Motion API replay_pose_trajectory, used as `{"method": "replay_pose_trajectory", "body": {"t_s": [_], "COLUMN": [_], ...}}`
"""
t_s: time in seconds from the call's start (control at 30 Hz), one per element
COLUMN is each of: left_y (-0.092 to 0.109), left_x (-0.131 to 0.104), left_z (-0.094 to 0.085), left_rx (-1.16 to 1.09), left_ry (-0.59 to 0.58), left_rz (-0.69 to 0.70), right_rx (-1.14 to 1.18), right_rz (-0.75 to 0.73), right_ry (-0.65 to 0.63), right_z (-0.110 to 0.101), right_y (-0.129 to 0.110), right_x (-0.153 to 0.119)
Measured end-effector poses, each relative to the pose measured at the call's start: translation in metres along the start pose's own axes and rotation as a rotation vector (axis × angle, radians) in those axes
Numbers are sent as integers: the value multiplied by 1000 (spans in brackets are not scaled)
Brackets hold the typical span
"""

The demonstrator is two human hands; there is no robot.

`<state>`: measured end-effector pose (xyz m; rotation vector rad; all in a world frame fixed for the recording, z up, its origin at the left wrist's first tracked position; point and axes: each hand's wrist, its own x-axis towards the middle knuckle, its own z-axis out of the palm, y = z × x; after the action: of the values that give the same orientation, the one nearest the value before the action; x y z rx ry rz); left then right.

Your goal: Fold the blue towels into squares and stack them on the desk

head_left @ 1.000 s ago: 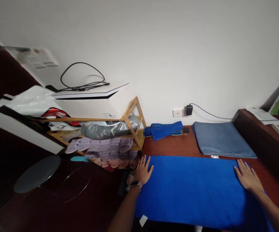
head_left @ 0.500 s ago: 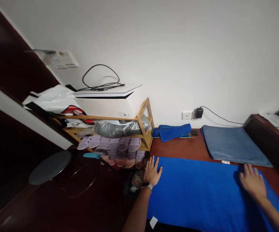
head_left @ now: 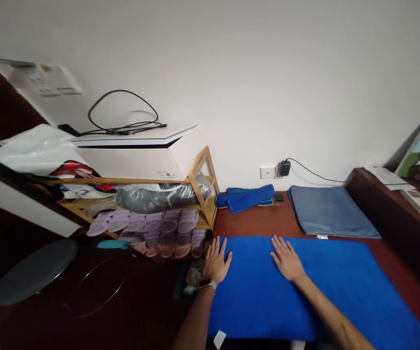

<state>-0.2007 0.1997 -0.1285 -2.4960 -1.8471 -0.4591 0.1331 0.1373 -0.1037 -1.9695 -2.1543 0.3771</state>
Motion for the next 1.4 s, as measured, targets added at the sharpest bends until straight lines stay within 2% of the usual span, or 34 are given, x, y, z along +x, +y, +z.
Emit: {"method": "replay_pose_trajectory", "body": {"t_s": [0.17,0.23,0.3,0.4,0.57,0.7,0.77,0.8,0.83,0.9,0.97,1.07,1.13,1.17,1.2,1.27,1.33,1.4], "left_y": [-2,-2,-2,-1,2,3,2,2,2,2,2,2,1,1,0,-1,-1,-1], "left_x": [2,3,3,4,3,2,1,1,0,0,-1,-1,0,0,0,1,1,2], "left_z": [1,1,0,-2,-6,-6,-4,-3,-3,-2,-2,-2,-2,-1,0,1,2,2], "left_rx": [10,17,28,45,53,34,22,18,15,11,10,13,15,15,15,15,15,13], "left_ry": [4,3,-4,-17,-29,-38,-31,-26,-21,-16,-18,-28,-30,-28,-24,-12,0,6], "left_rz": [2,10,19,18,13,2,-5,-7,-8,-9,-12,-18,-19,-18,-16,-13,-11,-3], "right_rx": [-116,-154,-177,-185,-152,-126,-148,-171,-195,-220,-167,-23,36,52,60,57,32,-14], "right_rz": [338,472,556,583,571,609,637,620,573,378,183,-37,-115,-133,-142,-141,-107,-21], "right_ry": [66,75,99,146,166,117,114,130,157,211,205,99,37,19,7,-5,-1,26], "right_z": [-28,-37,-41,-39,-35,-47,-55,-58,-59,-54,-39,-9,7,12,15,14,9,-1], "right_y": [182,240,277,295,290,292,280,265,245,185,107,-7,-57,-70,-75,-63,-25,31], "right_x": [-68,-90,-102,-108,-107,-103,-95,-89,-81,-60,-34,2,18,24,27,25,13,-9]}}
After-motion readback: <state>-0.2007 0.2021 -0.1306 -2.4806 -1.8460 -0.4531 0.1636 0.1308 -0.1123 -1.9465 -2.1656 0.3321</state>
